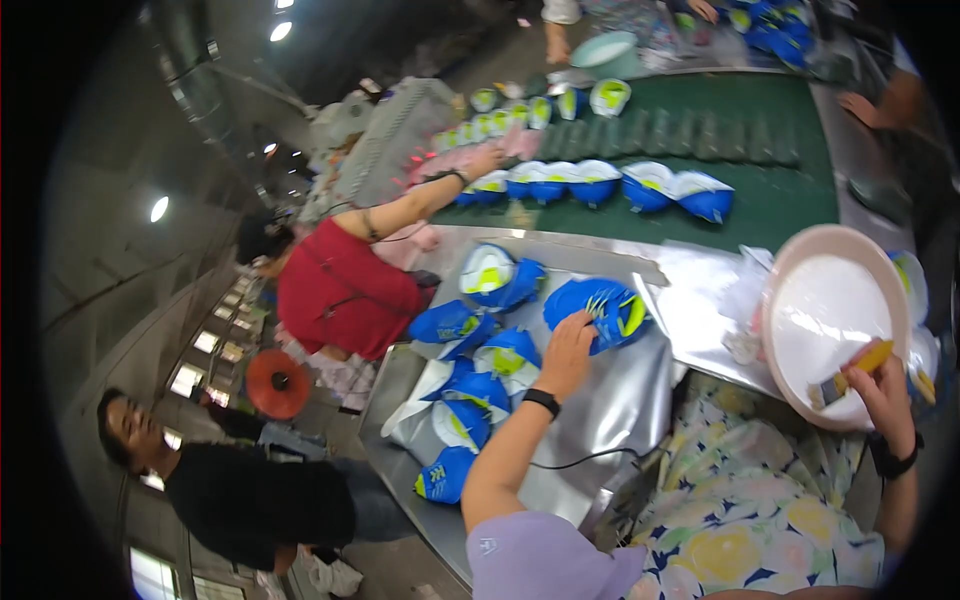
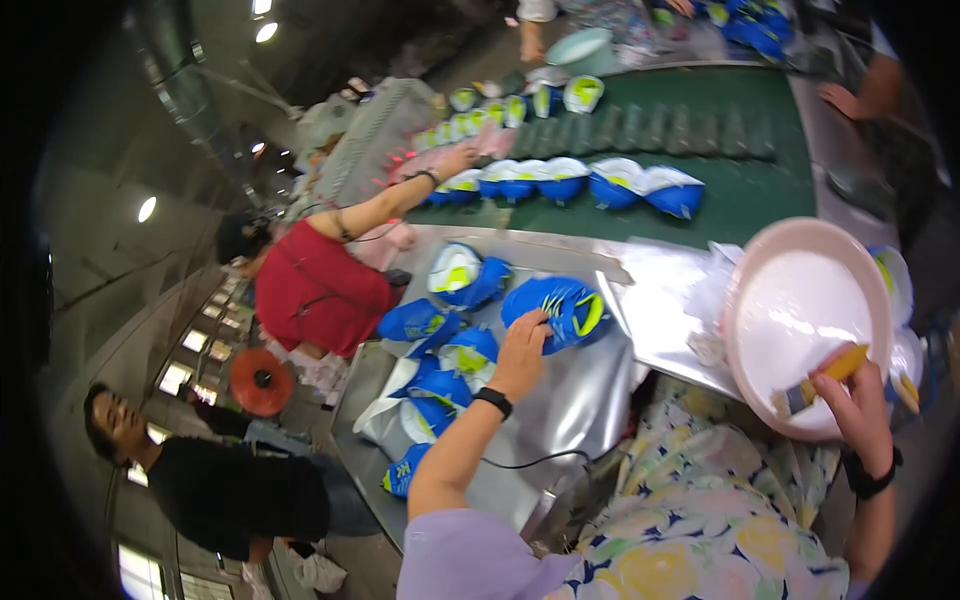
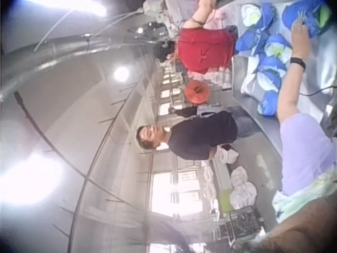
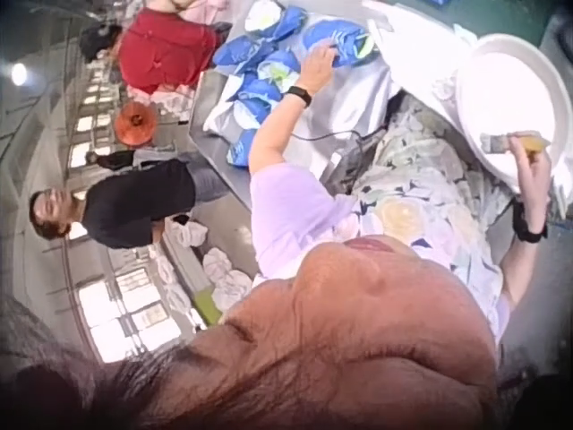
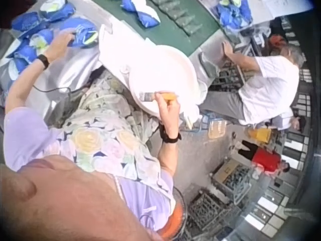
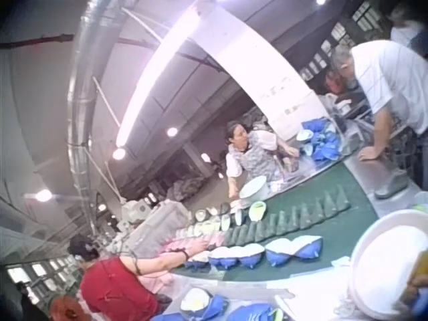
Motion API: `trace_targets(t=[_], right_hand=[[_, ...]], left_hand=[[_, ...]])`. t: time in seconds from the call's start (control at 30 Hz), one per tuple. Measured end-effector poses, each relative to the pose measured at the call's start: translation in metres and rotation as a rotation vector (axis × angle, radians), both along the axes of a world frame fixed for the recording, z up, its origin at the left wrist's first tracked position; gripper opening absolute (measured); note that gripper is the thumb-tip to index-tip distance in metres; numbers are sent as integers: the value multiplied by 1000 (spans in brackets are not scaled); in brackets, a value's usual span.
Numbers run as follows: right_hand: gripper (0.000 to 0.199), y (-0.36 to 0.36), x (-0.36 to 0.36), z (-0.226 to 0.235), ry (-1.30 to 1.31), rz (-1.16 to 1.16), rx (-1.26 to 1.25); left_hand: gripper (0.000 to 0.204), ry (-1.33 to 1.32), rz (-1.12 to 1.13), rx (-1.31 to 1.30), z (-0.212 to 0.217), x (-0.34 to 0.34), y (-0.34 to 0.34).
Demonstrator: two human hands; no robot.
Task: Applying glue to the inner components of blue and green athletic shoes using a brush.
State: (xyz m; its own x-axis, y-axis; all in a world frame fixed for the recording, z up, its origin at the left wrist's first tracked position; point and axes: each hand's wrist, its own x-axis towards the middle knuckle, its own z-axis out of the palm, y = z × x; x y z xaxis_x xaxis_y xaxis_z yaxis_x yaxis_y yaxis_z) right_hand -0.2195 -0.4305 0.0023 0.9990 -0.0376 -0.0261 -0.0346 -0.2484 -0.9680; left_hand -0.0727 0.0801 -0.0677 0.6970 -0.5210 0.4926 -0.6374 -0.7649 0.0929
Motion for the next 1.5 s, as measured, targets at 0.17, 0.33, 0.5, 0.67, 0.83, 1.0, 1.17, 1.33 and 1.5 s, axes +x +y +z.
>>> trace_targets(t=[0.17, 0.33, 0.5, 0.67, 0.83, 1.0, 1.17, 1.33, 1.5], right_hand=[[19, -24, -5, -8, -33, -87, -52], [23, -26, 38, -16, -97, -142, -234], [28, 2, 85, -32, -164, 84, -343], [26, 8, 77, -31, -161, 151, -361], [28, 16, 82, -25, -151, 87, -297], [24, 18, 69, -36, -110, 392, -555], [23, -29, 69, -23, -118, 238, -656], [18, -55, 69, 12, -355, 72, -390], [21, -49, 73, 33, -542, 35, -131]], left_hand=[[30, 622, 357, -294, -39, -20, 23], [44, 436, 437, -504, -55, 28, 22], [43, 351, 307, 45, -52, 50, -6], [45, 246, 383, -456, 30, 34, 37], [59, -17, 413, -469, 90, 26, 58], [51, 927, 15, -1545, 98, 27, -17], [44, 1255, -117, -1152, 59, 29, -106], [46, 1557, -172, -976, 40, 55, -188], [44, 1577, -330, -871, 58, 42, -261]])
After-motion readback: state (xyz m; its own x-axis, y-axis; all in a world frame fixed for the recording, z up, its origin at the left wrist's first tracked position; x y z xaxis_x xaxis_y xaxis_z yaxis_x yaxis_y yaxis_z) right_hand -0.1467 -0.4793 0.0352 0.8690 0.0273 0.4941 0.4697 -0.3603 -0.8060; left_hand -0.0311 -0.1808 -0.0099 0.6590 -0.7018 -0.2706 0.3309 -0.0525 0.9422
